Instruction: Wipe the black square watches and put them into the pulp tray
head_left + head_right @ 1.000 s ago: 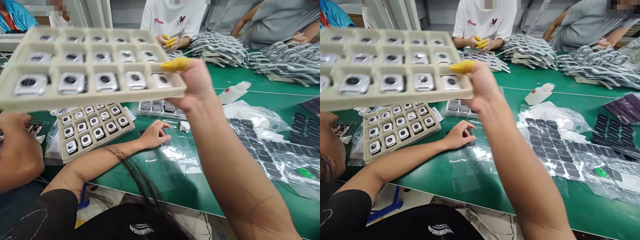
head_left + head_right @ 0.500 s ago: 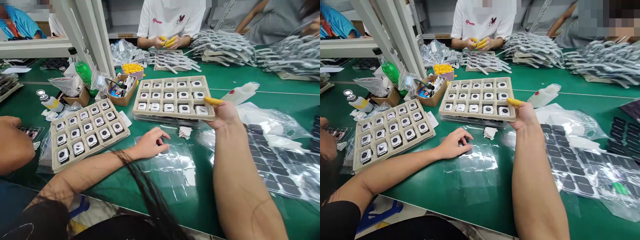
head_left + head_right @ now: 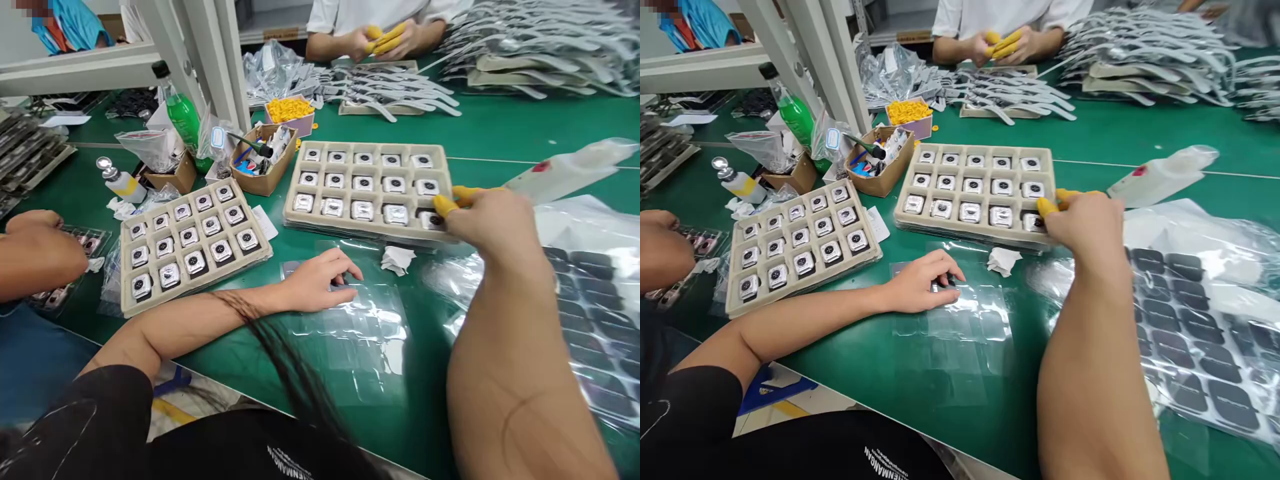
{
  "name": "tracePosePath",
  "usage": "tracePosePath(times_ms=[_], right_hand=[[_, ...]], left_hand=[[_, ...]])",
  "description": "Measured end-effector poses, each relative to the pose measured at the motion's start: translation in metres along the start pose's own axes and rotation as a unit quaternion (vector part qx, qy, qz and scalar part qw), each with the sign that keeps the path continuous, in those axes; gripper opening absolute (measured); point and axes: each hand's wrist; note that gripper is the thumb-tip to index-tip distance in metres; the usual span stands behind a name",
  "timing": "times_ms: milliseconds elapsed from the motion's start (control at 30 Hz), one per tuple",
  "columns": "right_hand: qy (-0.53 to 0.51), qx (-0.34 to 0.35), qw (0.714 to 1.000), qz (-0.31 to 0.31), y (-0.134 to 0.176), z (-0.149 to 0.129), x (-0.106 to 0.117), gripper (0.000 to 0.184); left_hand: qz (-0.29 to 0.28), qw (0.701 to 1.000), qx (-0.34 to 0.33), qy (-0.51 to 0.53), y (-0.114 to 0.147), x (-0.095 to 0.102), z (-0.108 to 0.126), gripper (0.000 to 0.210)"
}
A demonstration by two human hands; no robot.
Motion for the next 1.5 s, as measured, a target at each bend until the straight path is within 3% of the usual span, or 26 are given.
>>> tracePosePath(times_ms=[100, 200, 300, 467, 600, 700, 800, 867, 967, 1033, 1133, 1300, 1500], right_hand=[[-0.041, -0.076, 0.993, -0.082, 0.012, -0.024, 0.019, 0.054], [-0.092, -0.103, 0.988, -0.070, 0.025, -0.034, 0.038, 0.059], [-0.116, -0.077, 0.990, -0.020, 0.034, -0.032, 0.053, 0.045], [-0.130, -0.018, 0.985, -0.109, 0.037, -0.027, 0.057, 0.038], [-0.169, 0.006, 0.983, -0.071, 0.032, -0.025, 0.050, 0.037], [-0.250, -0.004, 0.966, -0.064, 0.031, -0.021, 0.053, 0.036], [-0.398, -0.029, 0.916, -0.054, 0.043, -0.027, 0.060, 0.044], [-0.526, -0.011, 0.848, -0.066, 0.064, -0.041, 0.061, 0.057], [-0.663, 0.042, 0.727, -0.171, 0.108, -0.070, 0.048, 0.070], [-0.698, 0.037, 0.679, -0.225, 0.136, -0.089, 0.033, 0.071], [-0.718, 0.010, 0.661, -0.219, 0.159, -0.102, 0.016, 0.064], [-0.707, -0.013, 0.679, -0.196, 0.159, -0.102, 0.001, 0.054], [-0.733, -0.044, 0.650, -0.196, 0.172, -0.111, -0.034, 0.054]], left_hand=[[0.004, 1.000, 0.002, -0.004, 0.001, 0.003, 0.003, 0.019], [0.013, 1.000, -0.001, -0.002, 0.001, 0.005, 0.007, 0.017], [0.021, 1.000, 0.007, 0.000, 0.002, 0.009, 0.012, 0.016], [0.023, 0.999, 0.022, -0.009, 0.001, 0.017, 0.020, 0.014], [0.024, 0.999, 0.032, -0.012, -0.001, 0.019, 0.023, 0.015], [0.026, 0.999, 0.033, -0.010, -0.002, 0.019, 0.022, 0.015], [0.038, 0.999, 0.036, 0.010, -0.003, 0.017, 0.019, 0.019], [0.060, 0.994, 0.062, 0.059, -0.004, 0.016, 0.016, 0.025], [0.083, 0.971, 0.113, 0.196, -0.007, 0.012, 0.010, 0.042], [0.071, 0.949, 0.119, 0.282, -0.010, 0.009, 0.006, 0.054], [0.067, 0.934, 0.115, 0.331, -0.013, 0.007, 0.001, 0.058], [0.102, 0.931, 0.122, 0.330, -0.016, 0.005, -0.001, 0.042], [0.163, 0.934, 0.135, 0.287, -0.010, 0.001, 0.001, 0.040]])
Point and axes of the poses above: each hand's wrist, its own y-axis away from the middle knuckle, its own x-axis out of the back of the hand, z = x × y, and after that the axes turned 4 degrees about -y, right-handed
